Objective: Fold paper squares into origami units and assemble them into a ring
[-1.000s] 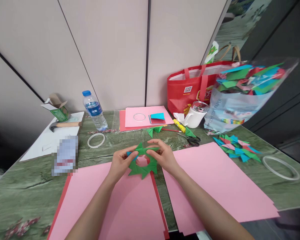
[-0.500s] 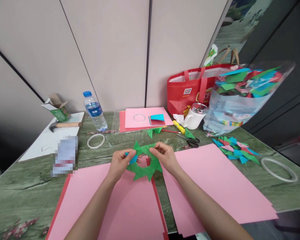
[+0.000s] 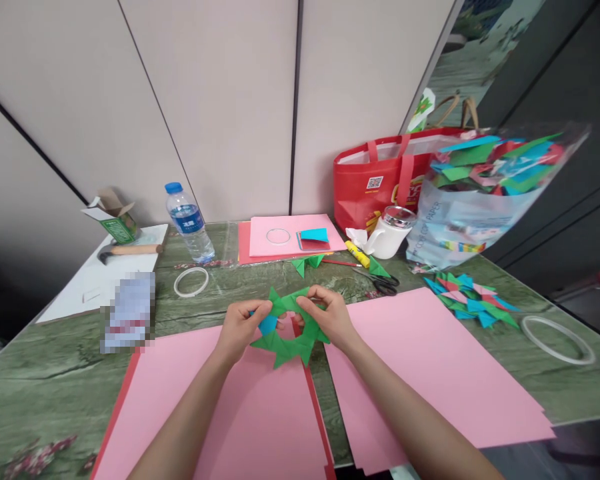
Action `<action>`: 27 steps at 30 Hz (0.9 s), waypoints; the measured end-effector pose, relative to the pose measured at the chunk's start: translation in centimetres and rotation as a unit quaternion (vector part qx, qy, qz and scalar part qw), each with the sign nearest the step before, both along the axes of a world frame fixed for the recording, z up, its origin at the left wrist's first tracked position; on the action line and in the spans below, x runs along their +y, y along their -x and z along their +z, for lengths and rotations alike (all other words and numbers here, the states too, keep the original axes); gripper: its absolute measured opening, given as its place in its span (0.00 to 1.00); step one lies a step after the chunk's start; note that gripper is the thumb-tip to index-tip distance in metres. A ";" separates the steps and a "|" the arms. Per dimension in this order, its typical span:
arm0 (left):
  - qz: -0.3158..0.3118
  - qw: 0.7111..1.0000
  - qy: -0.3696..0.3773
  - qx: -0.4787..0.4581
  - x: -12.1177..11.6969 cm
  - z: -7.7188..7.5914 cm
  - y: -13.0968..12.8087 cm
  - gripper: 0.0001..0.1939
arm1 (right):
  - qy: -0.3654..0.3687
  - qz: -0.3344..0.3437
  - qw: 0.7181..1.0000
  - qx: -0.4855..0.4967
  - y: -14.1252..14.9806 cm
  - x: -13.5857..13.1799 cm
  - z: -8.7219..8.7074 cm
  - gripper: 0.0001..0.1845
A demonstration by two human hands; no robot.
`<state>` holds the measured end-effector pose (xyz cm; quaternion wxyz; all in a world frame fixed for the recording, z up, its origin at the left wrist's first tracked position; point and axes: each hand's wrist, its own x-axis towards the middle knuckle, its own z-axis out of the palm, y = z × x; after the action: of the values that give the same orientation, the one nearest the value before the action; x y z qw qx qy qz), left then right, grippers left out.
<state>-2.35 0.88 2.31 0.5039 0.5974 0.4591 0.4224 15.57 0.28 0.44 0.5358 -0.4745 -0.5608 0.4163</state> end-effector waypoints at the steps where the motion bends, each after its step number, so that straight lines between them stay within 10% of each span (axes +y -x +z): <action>1: -0.015 1.000 -0.001 0.004 0.0 0.0 0.0 0.18 | 0.007 0.002 1.000 0.008 0.0 0.0 -0.1 0.15; 27: -0.104 0.992 0.060 -0.040 -0.3 -0.2 -0.3 0.17 | 0.057 0.074 0.994 0.057 0.2 -0.6 0.3 0.12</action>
<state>-2.03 0.56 2.08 0.5979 0.5933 0.3986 0.3628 15.40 -0.32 0.77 0.5070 -0.4369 -0.5382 0.5122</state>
